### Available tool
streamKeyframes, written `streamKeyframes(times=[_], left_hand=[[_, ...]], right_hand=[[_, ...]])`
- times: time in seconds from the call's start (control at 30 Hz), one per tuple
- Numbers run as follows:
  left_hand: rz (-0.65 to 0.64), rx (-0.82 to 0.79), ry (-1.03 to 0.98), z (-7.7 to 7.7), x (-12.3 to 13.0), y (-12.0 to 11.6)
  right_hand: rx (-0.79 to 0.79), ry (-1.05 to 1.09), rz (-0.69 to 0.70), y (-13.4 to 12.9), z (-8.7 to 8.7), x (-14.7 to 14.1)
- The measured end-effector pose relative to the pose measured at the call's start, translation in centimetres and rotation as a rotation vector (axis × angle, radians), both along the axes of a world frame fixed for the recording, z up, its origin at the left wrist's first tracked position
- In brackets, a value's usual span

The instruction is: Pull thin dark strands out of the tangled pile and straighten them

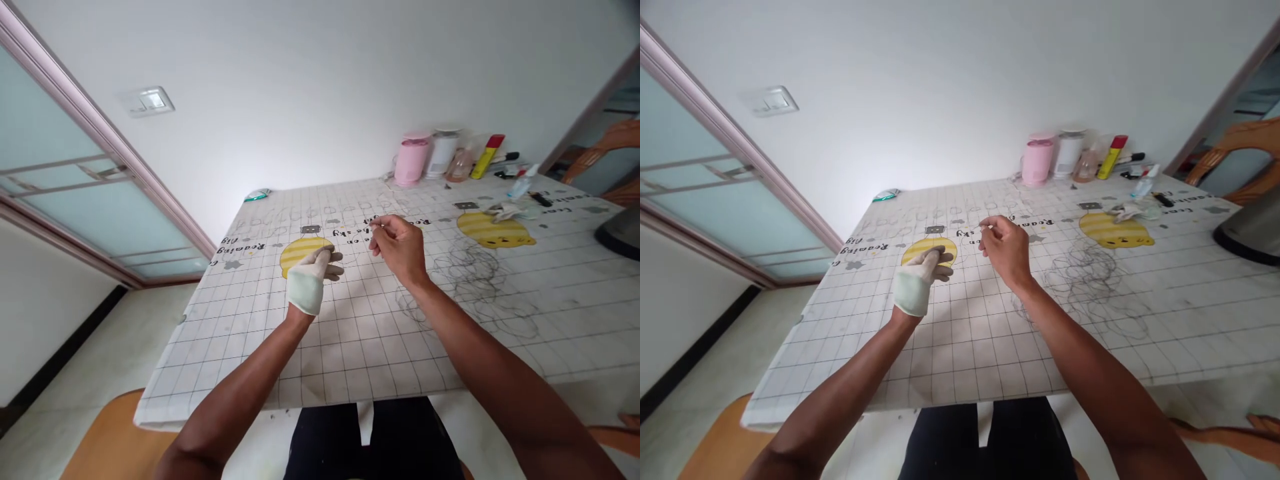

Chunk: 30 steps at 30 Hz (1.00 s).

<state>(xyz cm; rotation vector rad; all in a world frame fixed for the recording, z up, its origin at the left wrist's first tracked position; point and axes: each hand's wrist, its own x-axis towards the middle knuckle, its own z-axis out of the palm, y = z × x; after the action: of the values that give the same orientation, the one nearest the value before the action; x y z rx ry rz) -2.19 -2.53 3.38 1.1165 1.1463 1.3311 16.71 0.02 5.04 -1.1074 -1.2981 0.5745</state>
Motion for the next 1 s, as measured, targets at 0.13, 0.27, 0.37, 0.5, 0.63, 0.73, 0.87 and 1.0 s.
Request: streamKeyframes(times=[0.13,0.27,0.37,0.5,0.63,0.73,0.87,1.0], left_hand=[[-0.085,0.043,-0.13,-0.6,-1.3,0.1],[-0.255,-0.015,-0.255,-1.8,-2.1,0.6],[-0.41,-0.12,-0.302,-2.8,-2.3,0.9],[-0.485,-0.165,-0.419,-3.5,-2.2,1.6],[-0.422,-0.114,-0.523,-3.6,-2.2,3.1],[-0.36,-0.088,-0.529,-3.6,-2.0,3.7],[-0.28,-0.151,-0.415,-3.4,-1.2,3.0],[-0.218,-0.22,-0.282,-4.1,-0.4,2.7]], right_hand=[[-0.003,-0.039,0.006,-0.3,-0.6,-0.8],[-0.046,-0.037,0.08,-0.2,-0.8,-1.1],[-0.087,-0.044,0.175,0.2,-0.7,-0.9],[-0.149,-0.031,0.3,1.0,-0.9,-0.1],[-0.158,0.124,0.149,0.8,-2.4,-0.1],[-0.193,0.038,0.111,0.2,-3.6,-1.1],[-0.148,-0.241,0.071,0.0,-4.6,-2.7],[-0.006,-0.508,0.045,0.7,-5.6,-2.9]])
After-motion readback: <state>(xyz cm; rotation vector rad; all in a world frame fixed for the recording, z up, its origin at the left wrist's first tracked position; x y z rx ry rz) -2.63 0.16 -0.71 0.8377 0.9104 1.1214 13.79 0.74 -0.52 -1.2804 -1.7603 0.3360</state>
